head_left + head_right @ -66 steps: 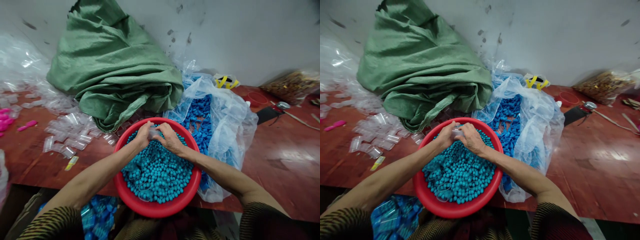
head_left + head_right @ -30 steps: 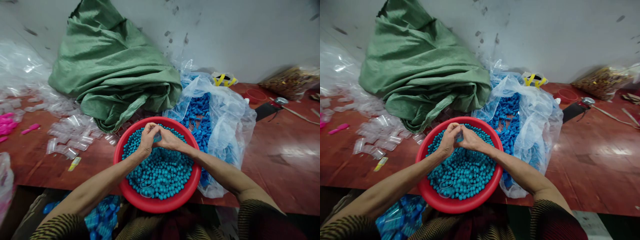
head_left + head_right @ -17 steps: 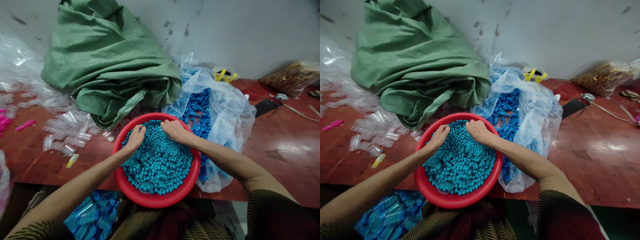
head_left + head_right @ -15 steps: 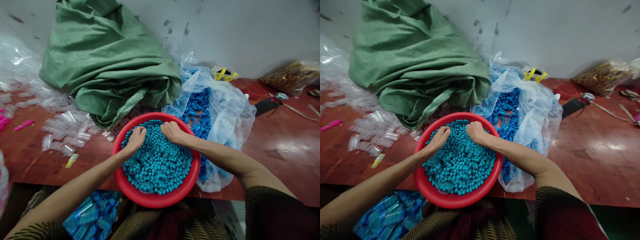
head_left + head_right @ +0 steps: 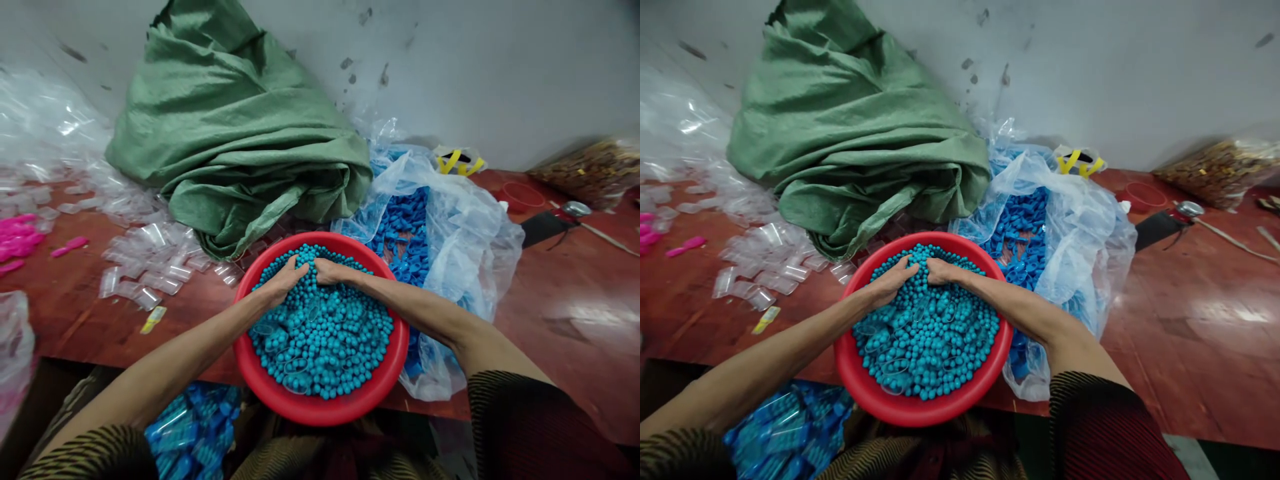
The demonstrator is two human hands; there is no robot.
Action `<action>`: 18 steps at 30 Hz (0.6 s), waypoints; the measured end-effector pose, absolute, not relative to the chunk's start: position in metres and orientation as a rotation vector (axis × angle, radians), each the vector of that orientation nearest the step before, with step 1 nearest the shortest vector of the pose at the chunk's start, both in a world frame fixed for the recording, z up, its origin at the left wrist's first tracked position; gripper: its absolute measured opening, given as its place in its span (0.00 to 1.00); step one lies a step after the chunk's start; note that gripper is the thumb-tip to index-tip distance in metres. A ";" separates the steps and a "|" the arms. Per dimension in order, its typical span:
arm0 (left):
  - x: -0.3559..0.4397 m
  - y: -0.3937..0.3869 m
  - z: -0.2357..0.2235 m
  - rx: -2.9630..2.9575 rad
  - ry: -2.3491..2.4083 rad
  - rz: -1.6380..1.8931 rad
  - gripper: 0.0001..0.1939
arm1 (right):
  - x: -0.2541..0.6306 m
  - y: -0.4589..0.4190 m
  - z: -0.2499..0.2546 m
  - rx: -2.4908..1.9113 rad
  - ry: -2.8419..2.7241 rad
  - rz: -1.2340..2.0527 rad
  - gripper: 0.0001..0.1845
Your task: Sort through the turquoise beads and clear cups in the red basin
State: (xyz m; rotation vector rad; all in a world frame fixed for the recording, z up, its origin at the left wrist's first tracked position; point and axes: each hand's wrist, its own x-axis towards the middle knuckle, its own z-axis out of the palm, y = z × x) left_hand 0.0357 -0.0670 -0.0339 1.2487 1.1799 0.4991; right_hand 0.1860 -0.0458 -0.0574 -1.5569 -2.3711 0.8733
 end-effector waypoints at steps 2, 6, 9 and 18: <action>0.030 -0.064 -0.037 1.306 1.121 0.560 0.36 | 0.185 -0.046 -0.060 -1.422 -2.330 0.994 0.12; 0.022 -0.058 -0.042 1.699 1.288 0.599 0.38 | 0.185 -0.046 -0.058 -1.266 -2.238 1.143 0.18; 0.019 -0.059 -0.040 1.912 1.321 0.550 0.32 | 0.186 -0.047 -0.055 -1.202 -2.143 1.231 0.20; -0.001 -0.083 -0.015 2.201 1.343 0.478 0.27 | 0.174 -0.051 -0.060 -0.984 -2.130 1.214 0.33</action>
